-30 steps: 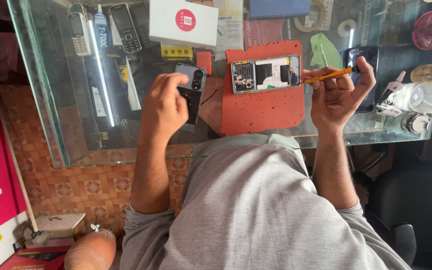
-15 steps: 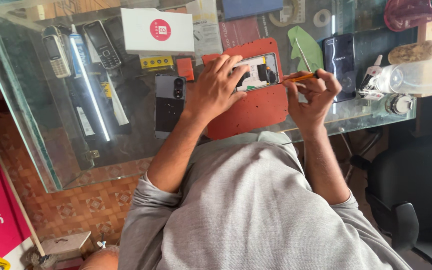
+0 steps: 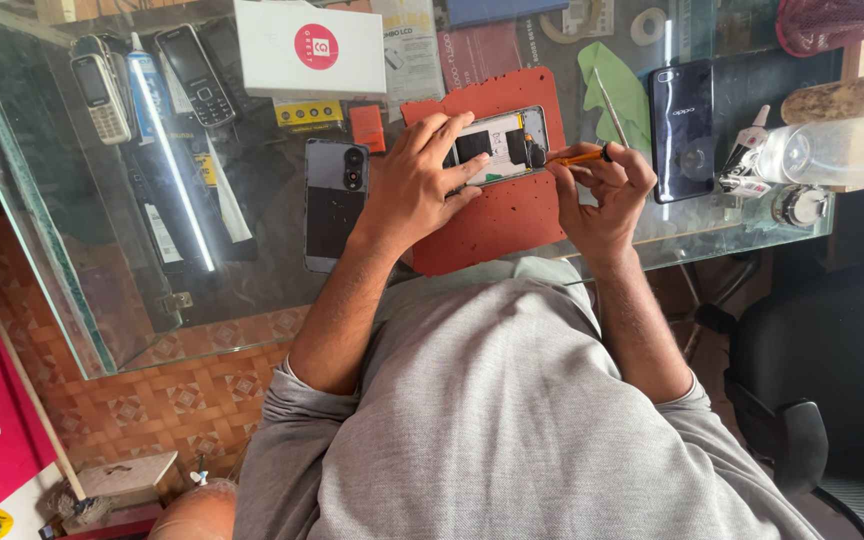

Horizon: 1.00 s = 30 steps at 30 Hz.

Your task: The person pries open a smartphone and removes numerous internal screws using a screwdriver. They then detach the screen assembly from the phone body while working at a desk filled with electronics.

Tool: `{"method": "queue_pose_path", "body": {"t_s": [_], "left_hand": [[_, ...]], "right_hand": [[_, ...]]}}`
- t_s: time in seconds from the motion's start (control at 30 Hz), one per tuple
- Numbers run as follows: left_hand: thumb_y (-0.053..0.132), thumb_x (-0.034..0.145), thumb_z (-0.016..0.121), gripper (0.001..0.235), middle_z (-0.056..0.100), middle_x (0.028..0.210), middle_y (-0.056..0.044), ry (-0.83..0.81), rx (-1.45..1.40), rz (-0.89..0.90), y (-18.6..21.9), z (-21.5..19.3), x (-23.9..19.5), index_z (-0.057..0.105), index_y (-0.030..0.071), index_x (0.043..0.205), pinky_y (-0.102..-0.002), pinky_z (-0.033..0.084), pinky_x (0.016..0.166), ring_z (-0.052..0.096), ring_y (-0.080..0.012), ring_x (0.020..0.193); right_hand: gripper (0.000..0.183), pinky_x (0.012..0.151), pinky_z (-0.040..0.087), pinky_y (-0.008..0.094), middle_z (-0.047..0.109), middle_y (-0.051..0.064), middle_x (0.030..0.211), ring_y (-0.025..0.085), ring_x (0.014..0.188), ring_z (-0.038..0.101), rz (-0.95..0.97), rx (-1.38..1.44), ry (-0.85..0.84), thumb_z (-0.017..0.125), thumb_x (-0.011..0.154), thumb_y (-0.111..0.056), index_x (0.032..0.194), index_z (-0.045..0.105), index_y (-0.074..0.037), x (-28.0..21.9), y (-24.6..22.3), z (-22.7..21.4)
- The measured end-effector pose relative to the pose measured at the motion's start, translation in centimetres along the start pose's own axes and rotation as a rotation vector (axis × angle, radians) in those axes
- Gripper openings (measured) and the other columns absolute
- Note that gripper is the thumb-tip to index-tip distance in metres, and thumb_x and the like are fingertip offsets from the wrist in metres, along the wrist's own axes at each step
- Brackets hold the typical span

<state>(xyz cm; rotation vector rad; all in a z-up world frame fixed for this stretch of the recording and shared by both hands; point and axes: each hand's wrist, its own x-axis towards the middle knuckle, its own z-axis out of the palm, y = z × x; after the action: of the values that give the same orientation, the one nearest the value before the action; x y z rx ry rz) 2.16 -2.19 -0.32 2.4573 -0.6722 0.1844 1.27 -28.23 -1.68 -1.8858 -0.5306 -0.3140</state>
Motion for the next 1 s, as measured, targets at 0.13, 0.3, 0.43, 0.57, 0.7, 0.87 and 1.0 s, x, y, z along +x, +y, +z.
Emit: {"method": "queue_pose_path", "body": {"t_s": [0.13,0.3,0.43,0.57,0.7,0.87,1.0], "left_hand": [[0.032,0.080,0.087,0.037,0.057,0.146,-0.010,0.010,-0.004,-0.009,0.0,0.1,-0.2,0.081,0.022,0.115,-0.040,0.048,0.113,0.051,-0.0262,0.133],[0.032,0.081,0.087,0.037,0.056,0.146,-0.011,0.017,-0.002,-0.005,-0.1,0.3,-0.2,0.081,0.022,0.115,-0.041,0.048,0.113,0.051,-0.0270,0.133],[0.031,0.084,0.087,0.034,0.056,0.147,-0.011,0.023,-0.013,-0.010,-0.1,0.2,-0.3,0.081,0.021,0.116,-0.041,0.048,0.112,0.052,-0.0278,0.133],[0.030,0.081,0.087,0.040,0.055,0.148,-0.011,0.031,-0.014,-0.001,0.1,-0.1,-0.2,0.079,0.020,0.118,-0.042,0.048,0.114,0.052,-0.0280,0.134],[0.031,0.078,0.088,0.068,0.057,0.149,-0.013,0.002,-0.088,-0.077,0.2,-1.4,-0.2,0.063,0.013,0.139,-0.042,0.048,0.110,0.055,-0.0301,0.133],[-0.003,0.092,0.067,0.073,0.060,0.145,-0.018,0.216,-0.271,-0.133,-0.6,-4.4,-1.6,0.032,0.001,0.156,-0.046,0.046,0.119,0.058,-0.0343,0.133],[-0.011,0.086,0.054,0.063,0.062,0.138,-0.017,0.244,-0.298,-0.175,-0.2,-5.0,-2.3,0.041,0.002,0.146,-0.044,0.048,0.117,0.060,-0.0353,0.132]], "right_hand": [[0.067,0.089,0.067,0.035,0.064,0.025,0.120,0.030,0.111,0.074,-0.018,-0.034,-0.002,0.064,0.103,0.019,0.142,0.021,-0.014,0.0,0.0,0.0],[0.064,0.092,0.067,0.035,0.063,0.023,0.121,0.029,0.112,0.074,-0.010,-0.005,0.001,0.064,0.103,0.020,0.141,0.024,-0.012,0.4,-0.7,0.1],[0.058,0.099,0.067,0.038,0.063,0.022,0.125,0.031,0.119,0.073,0.001,-0.051,-0.083,0.060,0.102,0.022,0.139,0.030,-0.011,1.9,-2.1,0.1],[0.057,0.085,0.062,0.041,0.067,0.022,0.112,0.038,0.111,0.064,-0.208,-0.289,-0.135,0.071,0.084,0.017,0.125,0.041,-0.009,2.6,-2.3,0.5],[0.055,0.084,0.064,0.033,0.068,0.015,0.107,0.020,0.104,0.069,-0.077,-0.083,-0.009,0.072,0.098,0.020,0.134,0.044,-0.010,2.3,-1.6,1.0],[0.053,0.100,0.055,0.055,0.064,0.021,0.110,0.032,0.106,0.067,-0.305,-0.004,-0.195,0.051,0.089,0.025,0.125,0.040,-0.012,3.9,-2.5,0.7],[0.060,0.072,0.054,0.037,0.065,0.015,0.106,0.027,0.097,0.066,-0.035,-0.276,0.027,0.079,0.091,0.011,0.134,0.041,-0.007,2.9,-1.0,1.0]]}}
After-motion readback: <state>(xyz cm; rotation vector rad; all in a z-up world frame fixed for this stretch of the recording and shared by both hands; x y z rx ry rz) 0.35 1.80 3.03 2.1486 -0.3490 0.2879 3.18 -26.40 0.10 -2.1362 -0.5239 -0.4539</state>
